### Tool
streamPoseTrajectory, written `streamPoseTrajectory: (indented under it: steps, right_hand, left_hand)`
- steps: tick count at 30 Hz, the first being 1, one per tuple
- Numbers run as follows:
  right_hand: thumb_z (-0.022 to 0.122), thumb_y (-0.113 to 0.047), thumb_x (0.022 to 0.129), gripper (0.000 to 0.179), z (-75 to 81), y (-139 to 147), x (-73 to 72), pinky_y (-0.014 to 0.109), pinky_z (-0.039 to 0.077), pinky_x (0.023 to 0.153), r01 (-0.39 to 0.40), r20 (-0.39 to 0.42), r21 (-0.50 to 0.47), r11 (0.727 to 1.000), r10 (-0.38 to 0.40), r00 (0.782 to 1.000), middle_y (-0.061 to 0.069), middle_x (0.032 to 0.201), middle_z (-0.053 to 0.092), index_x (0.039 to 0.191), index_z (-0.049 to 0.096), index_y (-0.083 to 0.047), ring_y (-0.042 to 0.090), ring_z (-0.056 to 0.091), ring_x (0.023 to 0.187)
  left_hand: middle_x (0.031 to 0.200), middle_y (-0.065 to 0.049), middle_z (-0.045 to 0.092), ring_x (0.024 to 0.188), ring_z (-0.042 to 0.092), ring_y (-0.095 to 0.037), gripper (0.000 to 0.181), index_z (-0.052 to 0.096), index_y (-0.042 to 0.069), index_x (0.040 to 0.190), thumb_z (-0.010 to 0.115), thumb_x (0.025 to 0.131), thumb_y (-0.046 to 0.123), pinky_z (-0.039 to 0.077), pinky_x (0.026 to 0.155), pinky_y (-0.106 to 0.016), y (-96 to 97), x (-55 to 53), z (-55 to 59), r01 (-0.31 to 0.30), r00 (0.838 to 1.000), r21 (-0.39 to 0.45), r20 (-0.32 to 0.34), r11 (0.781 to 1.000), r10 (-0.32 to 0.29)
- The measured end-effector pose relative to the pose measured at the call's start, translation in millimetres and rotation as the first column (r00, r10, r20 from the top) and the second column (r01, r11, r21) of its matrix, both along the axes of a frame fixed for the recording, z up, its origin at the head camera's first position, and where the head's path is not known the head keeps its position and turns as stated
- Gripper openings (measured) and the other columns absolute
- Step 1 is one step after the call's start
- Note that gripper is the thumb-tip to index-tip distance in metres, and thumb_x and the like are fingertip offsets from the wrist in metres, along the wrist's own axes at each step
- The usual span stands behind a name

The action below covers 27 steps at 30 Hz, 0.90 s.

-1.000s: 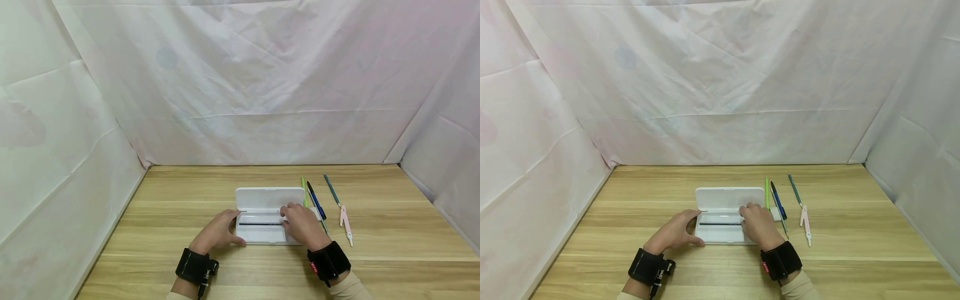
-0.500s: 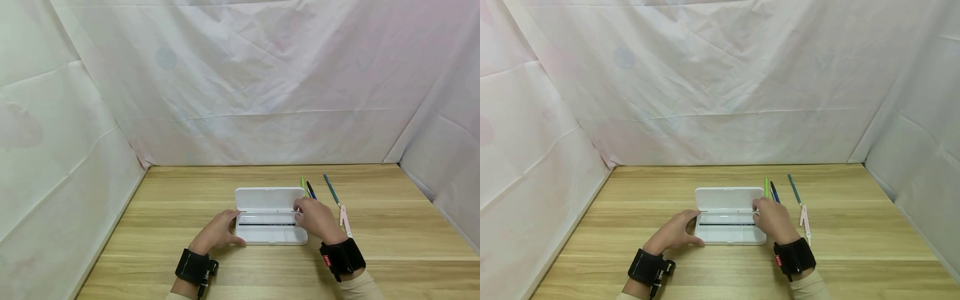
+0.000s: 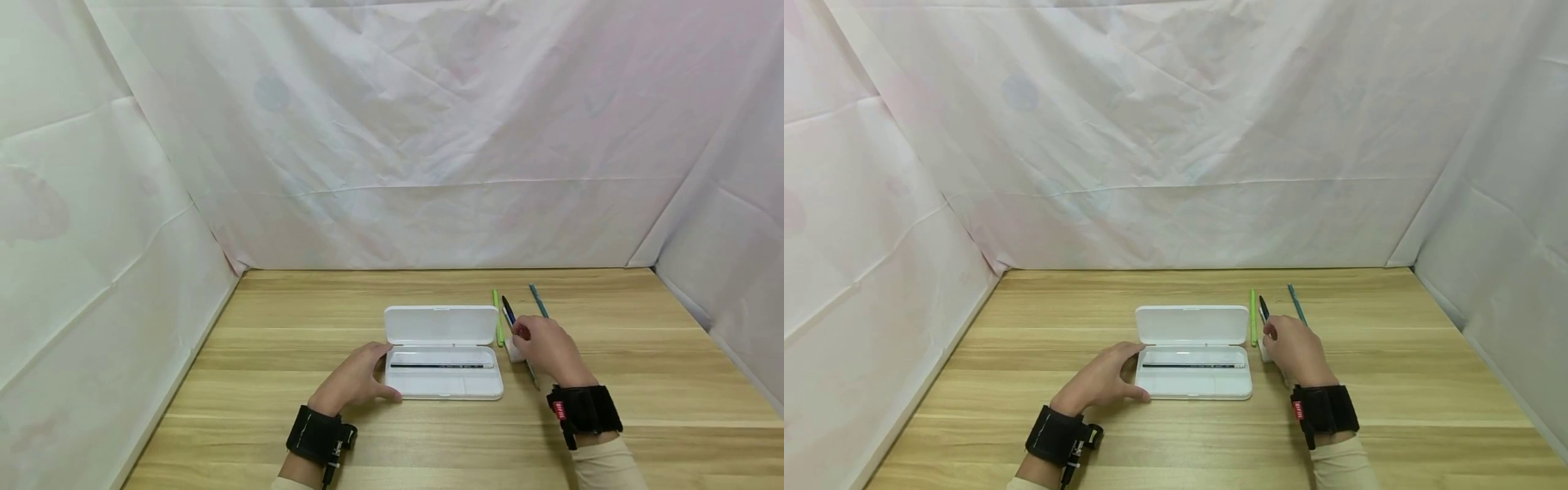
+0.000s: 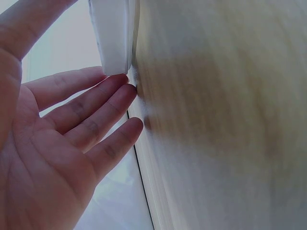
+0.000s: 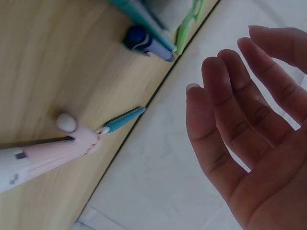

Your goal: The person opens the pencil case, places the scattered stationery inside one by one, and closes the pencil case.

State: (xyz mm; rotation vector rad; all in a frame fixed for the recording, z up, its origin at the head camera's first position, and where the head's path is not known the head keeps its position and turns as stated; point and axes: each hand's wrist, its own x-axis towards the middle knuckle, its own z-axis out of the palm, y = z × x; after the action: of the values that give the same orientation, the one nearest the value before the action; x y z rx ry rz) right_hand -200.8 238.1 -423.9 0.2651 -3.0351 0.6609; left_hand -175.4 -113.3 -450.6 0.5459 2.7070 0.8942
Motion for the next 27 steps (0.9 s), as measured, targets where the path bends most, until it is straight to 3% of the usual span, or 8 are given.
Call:
streamPoseTrajectory:
  steps: [6, 11, 18, 27]
  right_hand:
    - [0.062, -0.004, 0.091, 0.011, -6.9, 8, -6.2, 0.037, 0.05, 0.062, 0.027, 0.035, -0.001, 1.0, -0.027, 0.999, 0.01, 0.086, 0.065, 0.097, 0.069, 0.0, 0.022, 0.057, 0.074]
    - [0.058, -0.001, 0.092, 0.017, -11.6, 14, -8.6, 0.048, 0.055, 0.07, 0.027, 0.038, -0.004, 1.0, -0.027, 0.999, 0.02, 0.095, 0.067, 0.104, 0.068, 0.005, 0.031, 0.063, 0.085]
    - [0.053, 0.0, 0.094, 0.025, -16.8, 16, -9.0, 0.051, 0.056, 0.077, 0.019, 0.049, -0.036, 0.999, -0.017, 0.999, 0.029, 0.109, 0.063, 0.113, 0.065, 0.009, 0.04, 0.063, 0.097]
    - [0.057, -0.001, 0.092, 0.028, -20.4, 14, -11.9, 0.058, 0.053, 0.087, 0.012, 0.053, 0.038, 0.999, -0.014, 0.998, 0.034, 0.117, 0.058, 0.118, 0.064, 0.009, 0.048, 0.059, 0.108]
  left_hand:
    - [0.143, -0.012, 0.053, 0.133, 0.048, -0.03, 0.089, 0.051, 0.005, 0.143, 0.09, 0.07, 0.036, 0.041, 0.113, -0.047, -0.1, 0.4, 0.0, 0.002, 1.0, 0.001, -0.005, 1.0, -0.002]
    - [0.143, -0.012, 0.053, 0.134, 0.048, -0.029, 0.089, 0.051, 0.004, 0.143, 0.09, 0.07, 0.037, 0.041, 0.113, -0.046, -0.2, 0.2, -0.7, 0.009, 1.0, -0.006, -0.023, 1.0, -0.009]
    - [0.144, -0.012, 0.052, 0.134, 0.047, -0.03, 0.089, 0.05, 0.004, 0.144, 0.089, 0.071, 0.037, 0.04, 0.113, -0.047, -0.4, 0.7, -0.3, 0.009, 1.0, -0.001, -0.016, 1.0, -0.009]
    - [0.143, -0.012, 0.053, 0.134, 0.048, -0.029, 0.088, 0.05, 0.005, 0.143, 0.09, 0.07, 0.036, 0.041, 0.113, -0.047, 0.6, 1.2, 0.2, 0.002, 1.0, -0.001, -0.014, 1.0, -0.002]
